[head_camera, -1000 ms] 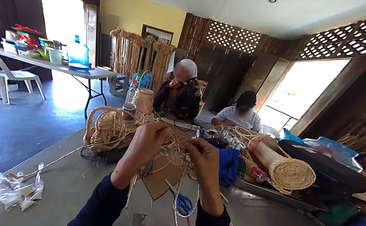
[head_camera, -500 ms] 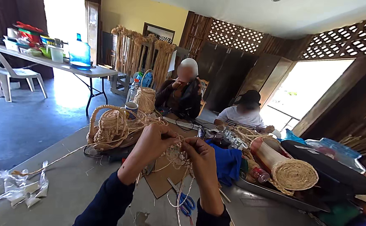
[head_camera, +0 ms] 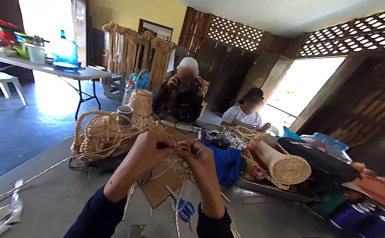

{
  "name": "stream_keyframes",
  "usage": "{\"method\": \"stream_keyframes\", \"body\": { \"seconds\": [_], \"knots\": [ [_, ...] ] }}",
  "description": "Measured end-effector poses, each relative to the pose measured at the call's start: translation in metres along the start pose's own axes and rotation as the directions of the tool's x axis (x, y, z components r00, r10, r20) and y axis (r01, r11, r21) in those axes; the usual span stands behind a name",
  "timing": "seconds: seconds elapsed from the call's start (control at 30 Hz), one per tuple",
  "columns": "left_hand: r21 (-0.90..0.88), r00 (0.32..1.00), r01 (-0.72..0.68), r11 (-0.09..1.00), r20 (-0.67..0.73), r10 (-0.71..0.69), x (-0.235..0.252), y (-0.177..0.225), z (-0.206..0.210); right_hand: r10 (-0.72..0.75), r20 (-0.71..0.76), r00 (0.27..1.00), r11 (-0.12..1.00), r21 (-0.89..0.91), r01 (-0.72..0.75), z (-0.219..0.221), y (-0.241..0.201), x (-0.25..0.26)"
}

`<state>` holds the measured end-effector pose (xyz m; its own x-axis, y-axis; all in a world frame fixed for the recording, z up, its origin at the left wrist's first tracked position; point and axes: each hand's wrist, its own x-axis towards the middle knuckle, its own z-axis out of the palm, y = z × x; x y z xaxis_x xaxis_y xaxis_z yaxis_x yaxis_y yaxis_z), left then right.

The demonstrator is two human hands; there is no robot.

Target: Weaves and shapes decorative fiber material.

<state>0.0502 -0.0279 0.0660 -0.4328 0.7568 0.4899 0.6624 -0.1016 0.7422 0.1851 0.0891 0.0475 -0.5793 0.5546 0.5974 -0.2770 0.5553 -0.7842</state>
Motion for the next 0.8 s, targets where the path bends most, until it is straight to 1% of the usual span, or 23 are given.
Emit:
{"method": "stream_keyframes", "body": {
  "seconds": [0.13, 0.3, 0.4, 0.5, 0.7, 0.8],
  "knots": [
    [0.026, 0.999, -0.021, 0.999, -0.031, 0.022, -0.001, -0.002, 0.009, -0.005, 0.005, 1.000, 1.000, 0.017, 0.004, 0.001, 0.000, 0.000],
    [-0.011, 0.999, 0.052, 0.999, -0.012, -0.052, -0.004, 0.003, 0.008, 0.004, 0.063, 0.998, 1.000, -0.014, -0.004, -0.005, -0.001, 0.001],
    [-0.017, 0.998, 0.052, 0.998, -0.034, -0.053, -0.005, 0.004, 0.009, -0.002, 0.107, 0.994, 0.999, -0.053, 0.008, -0.007, -0.001, 0.001],
    [0.060, 0.996, -0.019, 0.998, -0.081, 0.024, -0.007, -0.003, 0.009, -0.011, 0.129, 0.992, 0.999, -0.045, 0.017, -0.008, -0.003, 0.000],
    [0.154, 0.976, -0.103, 0.983, -0.173, 0.130, -0.008, -0.007, 0.015, -0.035, 0.117, 0.993, 0.999, -0.015, 0.037, -0.008, -0.005, -0.001],
    [0.201, 0.967, -0.127, 0.971, -0.194, 0.167, -0.009, -0.007, 0.017, -0.040, 0.109, 0.993, 0.999, -0.014, 0.042, -0.008, -0.005, -0.001]
  ]
}}
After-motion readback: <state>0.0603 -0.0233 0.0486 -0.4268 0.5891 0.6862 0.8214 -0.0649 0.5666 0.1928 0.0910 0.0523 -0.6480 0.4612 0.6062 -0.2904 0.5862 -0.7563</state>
